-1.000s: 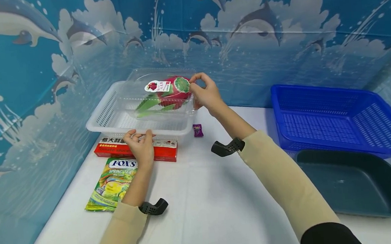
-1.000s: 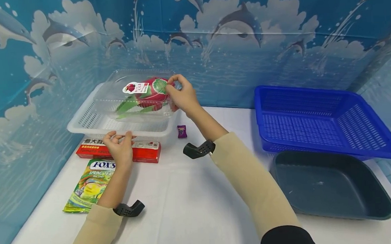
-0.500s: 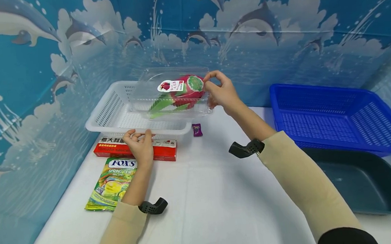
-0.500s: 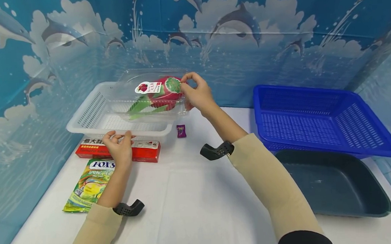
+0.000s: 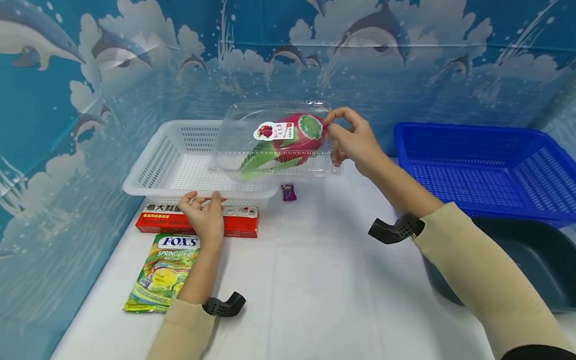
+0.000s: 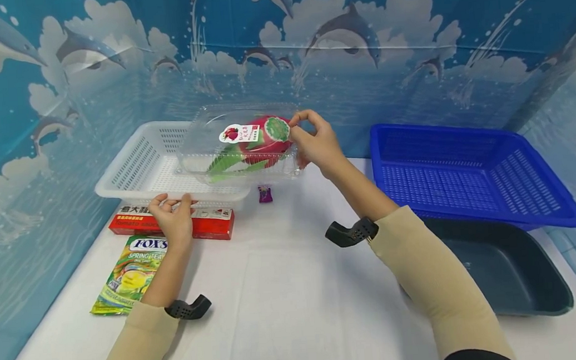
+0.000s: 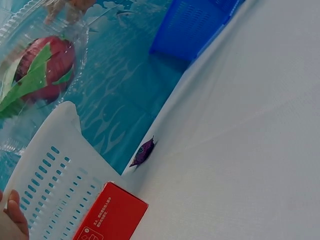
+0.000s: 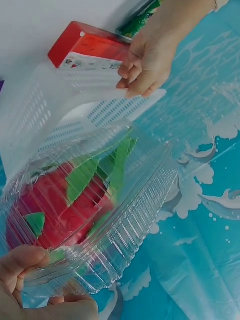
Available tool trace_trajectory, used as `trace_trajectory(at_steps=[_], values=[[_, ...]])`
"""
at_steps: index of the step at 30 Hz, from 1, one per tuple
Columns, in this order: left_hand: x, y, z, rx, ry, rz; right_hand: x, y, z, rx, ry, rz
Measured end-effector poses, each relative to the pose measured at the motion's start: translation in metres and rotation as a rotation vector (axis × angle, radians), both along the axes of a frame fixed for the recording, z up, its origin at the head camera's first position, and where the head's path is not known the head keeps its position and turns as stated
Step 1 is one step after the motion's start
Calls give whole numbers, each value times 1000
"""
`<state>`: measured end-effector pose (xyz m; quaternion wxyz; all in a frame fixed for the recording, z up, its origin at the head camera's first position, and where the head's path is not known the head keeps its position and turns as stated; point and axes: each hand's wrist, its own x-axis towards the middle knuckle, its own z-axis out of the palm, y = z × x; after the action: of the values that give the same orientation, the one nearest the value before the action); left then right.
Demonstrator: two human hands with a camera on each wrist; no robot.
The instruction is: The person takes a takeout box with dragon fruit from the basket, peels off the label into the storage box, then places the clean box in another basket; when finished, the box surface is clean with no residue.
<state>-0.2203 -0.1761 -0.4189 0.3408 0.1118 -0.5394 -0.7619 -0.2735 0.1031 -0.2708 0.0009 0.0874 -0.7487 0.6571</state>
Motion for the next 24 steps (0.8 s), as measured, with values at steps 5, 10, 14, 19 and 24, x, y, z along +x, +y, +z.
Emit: trace_trajectory(at_steps=[5,10,14,19,24], values=[[1,0,1,-9,-9,9,8,10,-3,-25,-32,-29],[1,2,2,6,0,5,18,23,-6,-25,-38,-60],[0,3,1,17,10,5,27,35,-7,11,-46,-83],[0,3,1,19,4,7,39,49,-9,42,-39,-89],[1,2,1,20,-5,3,48,58,-10,-5,-37,-70]])
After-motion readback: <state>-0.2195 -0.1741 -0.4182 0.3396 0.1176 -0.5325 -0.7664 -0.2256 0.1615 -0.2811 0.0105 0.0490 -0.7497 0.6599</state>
